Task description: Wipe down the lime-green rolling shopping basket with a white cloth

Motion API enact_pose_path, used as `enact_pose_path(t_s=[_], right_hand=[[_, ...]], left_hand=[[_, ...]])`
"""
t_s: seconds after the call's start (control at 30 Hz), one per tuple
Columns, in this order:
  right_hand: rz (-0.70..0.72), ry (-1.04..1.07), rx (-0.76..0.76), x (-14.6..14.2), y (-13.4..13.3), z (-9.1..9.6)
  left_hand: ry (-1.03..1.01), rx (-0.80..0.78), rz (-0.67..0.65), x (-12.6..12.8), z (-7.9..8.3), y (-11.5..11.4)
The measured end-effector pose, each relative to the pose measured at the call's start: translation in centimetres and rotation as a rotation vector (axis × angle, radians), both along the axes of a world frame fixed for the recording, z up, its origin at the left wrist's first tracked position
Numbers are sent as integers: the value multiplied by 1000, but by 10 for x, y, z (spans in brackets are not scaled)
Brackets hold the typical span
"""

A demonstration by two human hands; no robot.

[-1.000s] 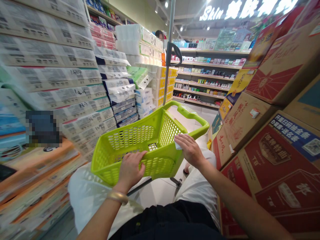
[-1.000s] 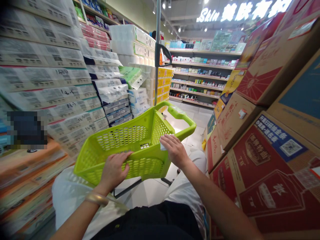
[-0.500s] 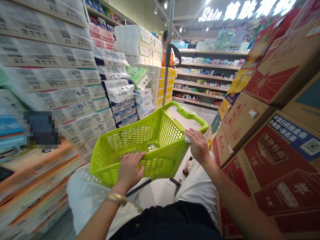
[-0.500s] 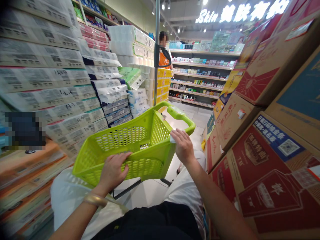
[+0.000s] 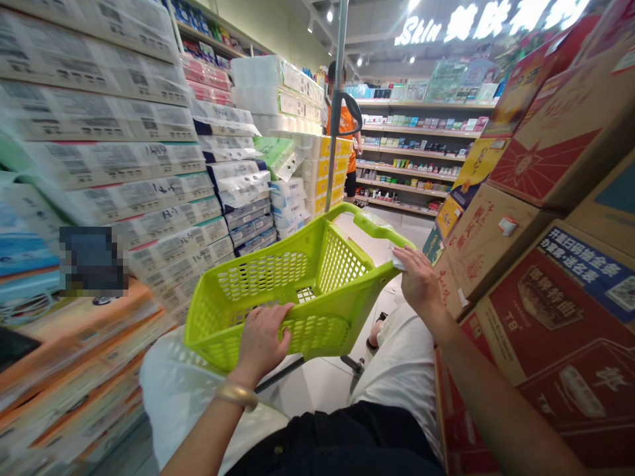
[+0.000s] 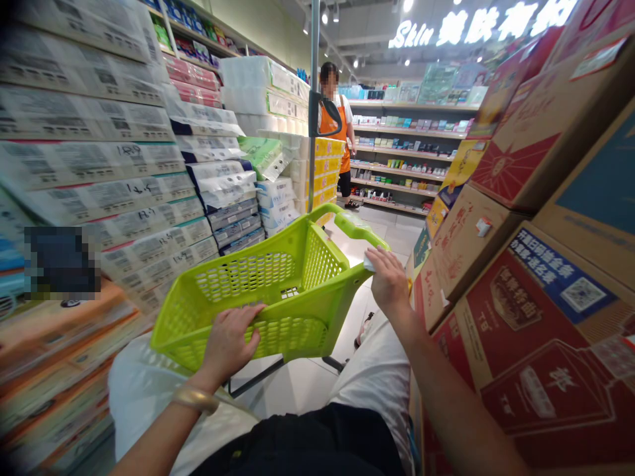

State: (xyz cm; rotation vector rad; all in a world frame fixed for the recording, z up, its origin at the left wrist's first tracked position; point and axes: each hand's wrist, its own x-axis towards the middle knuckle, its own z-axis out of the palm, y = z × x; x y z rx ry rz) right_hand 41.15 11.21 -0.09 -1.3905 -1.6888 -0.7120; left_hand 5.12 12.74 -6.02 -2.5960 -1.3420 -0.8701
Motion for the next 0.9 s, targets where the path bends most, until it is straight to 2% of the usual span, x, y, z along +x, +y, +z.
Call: enact_pose_path(t_s=[0.1, 0.23, 0.33, 0.47, 0.57, 0.63, 0.8, 0.9], right_hand=[[72, -47, -37, -31, -2, -11], [276, -190, -124, -71, -7, -25], [280, -193, -133, -59, -6, -21], [122, -47, -72, -10, 1, -1], [19, 49, -18, 4, 3, 4], [40, 34, -14, -8, 2, -1], [277, -160, -128, -68, -7, -25], [329, -200, -164, -71, -8, -24]], left_hand=[[1, 1, 3, 0, 0, 0], [3, 3, -3, -2, 0, 0], [1, 4, -8, -2, -1, 0], [-1, 9, -3, -1, -2, 0], [-6, 11, -1, 0, -1, 0], [-8, 8, -2, 0, 0, -1], [-6, -4, -10, -2, 0, 0], [-1, -2, -13, -3, -1, 1]])
